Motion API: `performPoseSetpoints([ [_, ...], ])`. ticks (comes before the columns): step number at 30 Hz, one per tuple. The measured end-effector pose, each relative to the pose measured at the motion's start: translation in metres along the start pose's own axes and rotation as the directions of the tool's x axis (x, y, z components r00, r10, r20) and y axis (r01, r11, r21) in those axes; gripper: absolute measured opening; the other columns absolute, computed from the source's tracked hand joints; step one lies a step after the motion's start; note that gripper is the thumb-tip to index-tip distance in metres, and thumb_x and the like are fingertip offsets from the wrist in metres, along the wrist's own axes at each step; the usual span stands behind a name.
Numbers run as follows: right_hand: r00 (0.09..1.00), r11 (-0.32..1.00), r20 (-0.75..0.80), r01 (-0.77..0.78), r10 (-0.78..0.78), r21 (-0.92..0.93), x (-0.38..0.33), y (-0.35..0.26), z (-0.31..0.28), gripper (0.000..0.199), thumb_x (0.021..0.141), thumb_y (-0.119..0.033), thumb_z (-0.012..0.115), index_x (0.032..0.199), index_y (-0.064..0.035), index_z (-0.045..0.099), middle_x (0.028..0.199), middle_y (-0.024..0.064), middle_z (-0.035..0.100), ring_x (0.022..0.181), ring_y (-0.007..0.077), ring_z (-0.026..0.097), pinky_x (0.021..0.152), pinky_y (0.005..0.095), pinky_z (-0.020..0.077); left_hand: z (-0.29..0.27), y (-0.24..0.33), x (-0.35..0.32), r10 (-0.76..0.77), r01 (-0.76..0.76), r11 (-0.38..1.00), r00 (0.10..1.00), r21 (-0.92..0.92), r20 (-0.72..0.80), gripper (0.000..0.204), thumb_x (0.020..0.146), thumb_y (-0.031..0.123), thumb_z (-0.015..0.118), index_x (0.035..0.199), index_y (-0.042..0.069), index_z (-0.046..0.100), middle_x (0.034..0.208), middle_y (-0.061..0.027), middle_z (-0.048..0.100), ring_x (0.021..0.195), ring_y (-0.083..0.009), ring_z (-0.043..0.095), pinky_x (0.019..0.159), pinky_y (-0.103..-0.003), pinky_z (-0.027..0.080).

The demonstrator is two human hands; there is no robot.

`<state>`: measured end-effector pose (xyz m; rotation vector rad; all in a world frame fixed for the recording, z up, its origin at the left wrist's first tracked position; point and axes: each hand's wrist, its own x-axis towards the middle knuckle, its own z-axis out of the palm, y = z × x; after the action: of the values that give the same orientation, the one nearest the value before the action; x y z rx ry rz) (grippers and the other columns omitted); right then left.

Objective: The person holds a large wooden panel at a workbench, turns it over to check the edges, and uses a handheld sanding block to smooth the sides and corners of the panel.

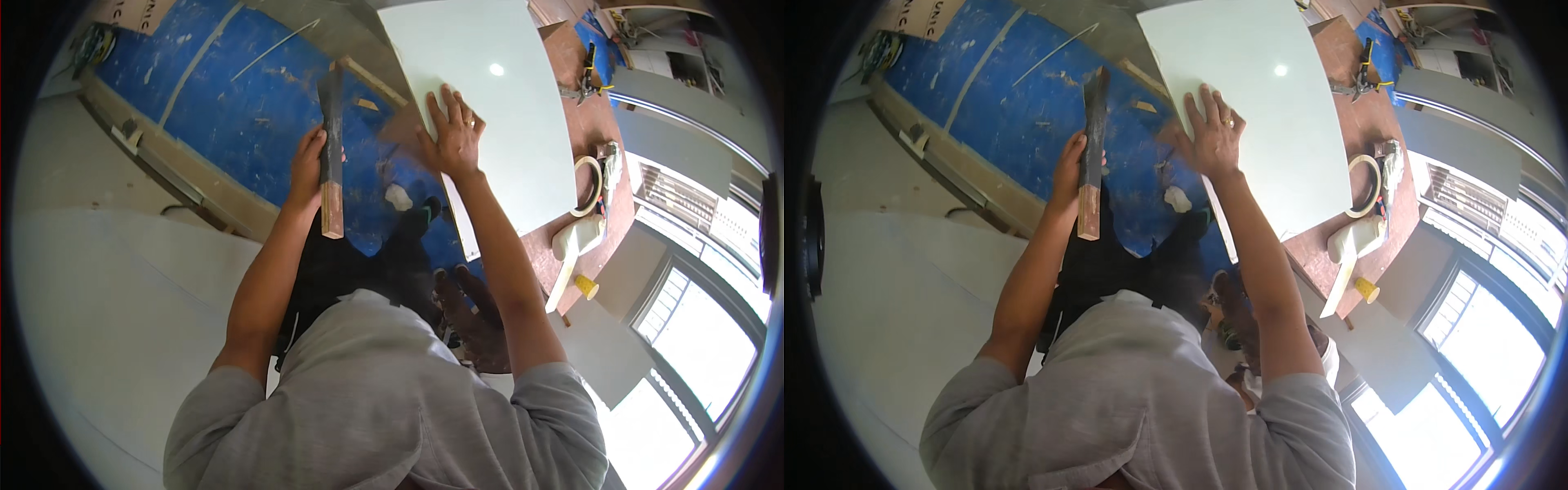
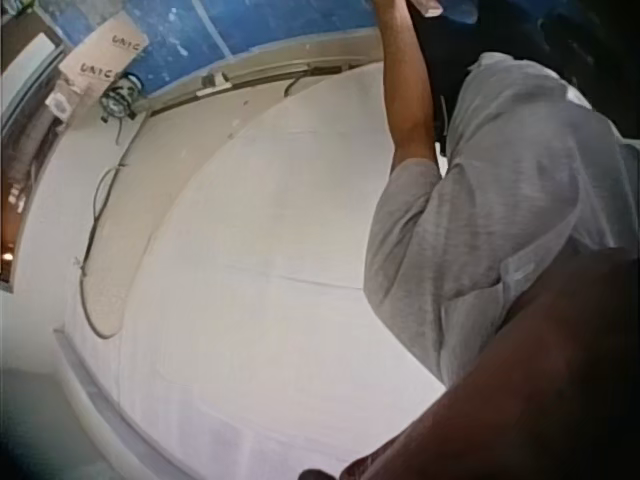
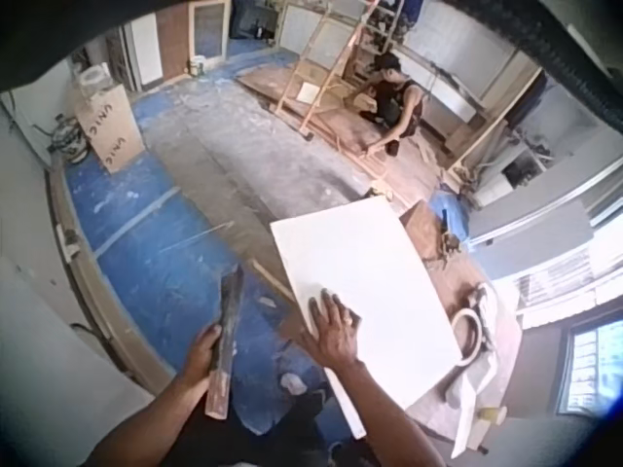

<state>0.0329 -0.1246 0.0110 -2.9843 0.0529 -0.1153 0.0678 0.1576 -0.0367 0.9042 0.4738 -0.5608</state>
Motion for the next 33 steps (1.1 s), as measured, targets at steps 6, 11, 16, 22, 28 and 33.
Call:
performPoseSetpoints([
  [6,0.973,0.975,0.082,0.210,-0.215,0.070,0.001,0.064,-0.014,0.052,0.101,-0.043,0.059,0.150,-0.0262,0.056,0.164,0.0071,0.038,0.149,0.0316,0.035,0.117,0.0554,0.0290,0.046,-0.072,-0.056,0.078,-0.078,0.996,0.997,0.041,0.005,0.047,0.108,0.031,0.059,0.144,0.002,0.050,0.102,-0.0097,0.066,0.087,-0.0174,0.068,0.076,-0.033,0.059],
  [11,0.960,0.965,0.189,0.232,-0.207,-0.125,-0.011,0.086,-0.013,0.060,0.108,-0.059,0.031,0.163,-0.0336,0.033,0.173,0.0009,0.022,0.160,0.0247,0.016,0.127,0.0567,0.0129,0.084,-0.134,-0.079,0.289,-0.267,0.944,0.953,0.197,-0.094,0.052,0.105,0.033,0.065,0.146,0.005,0.050,0.102,-0.0100,0.066,0.085,-0.0176,0.067,0.077,-0.033,0.058],
  [16,0.963,0.995,0.255,0.096,-0.088,-0.016,-0.002,0.056,-0.022,0.078,0.101,-0.063,0.048,0.162,-0.0158,0.036,0.170,0.0171,0.023,0.159,0.0385,0.014,0.122,0.0695,0.0117,0.107,-0.149,-0.050,0.416,-0.397,0.909,0.889,0.129,-0.191,0.052,0.103,0.031,0.068,0.145,0.004,0.052,0.100,-0.0062,0.064,0.087,-0.0156,0.064,0.078,-0.032,0.054],
  [22,0.990,0.991,0.049,0.126,-0.128,0.051,0.005,0.026,0.008,0.069,0.100,-0.053,0.053,0.155,-0.0110,0.044,0.163,0.0185,0.035,0.155,0.0484,0.019,0.117,0.0782,0.0105,0.099,-0.164,-0.043,0.380,-0.350,0.923,0.895,0.160,-0.236,0.050,0.104,0.030,0.067,0.145,0.005,0.053,0.101,-0.0029,0.063,0.090,-0.0134,0.062,0.078,-0.030,0.052],
  [28,0.991,0.992,0.056,0.121,-0.122,0.014,0.006,0.019,0.014,0.061,0.103,-0.047,0.051,0.153,-0.0117,0.048,0.162,0.0146,0.038,0.155,0.0477,0.021,0.117,0.0779,0.0097,0.099,-0.166,-0.057,0.406,-0.400,0.914,0.897,0.067,-0.174,0.054,0.104,0.033,0.066,0.148,0.005,0.049,0.108,-0.0035,0.062,0.094,-0.0115,0.061,0.081,-0.028,0.051],
  [33,0.968,0.969,0.103,0.217,-0.230,0.120,0.005,0.047,0.004,0.062,0.104,-0.046,0.050,0.155,-0.0109,0.046,0.165,0.0144,0.035,0.156,0.0428,0.022,0.121,0.0705,0.0088,0.114,-0.145,-0.032,0.493,-0.477,0.865,0.865,0.153,-0.093,0.059,0.106,0.035,0.064,0.151,0.002,0.045,0.115,-0.0041,0.062,0.103,-0.0109,0.059,0.088,-0.026,0.048],
])
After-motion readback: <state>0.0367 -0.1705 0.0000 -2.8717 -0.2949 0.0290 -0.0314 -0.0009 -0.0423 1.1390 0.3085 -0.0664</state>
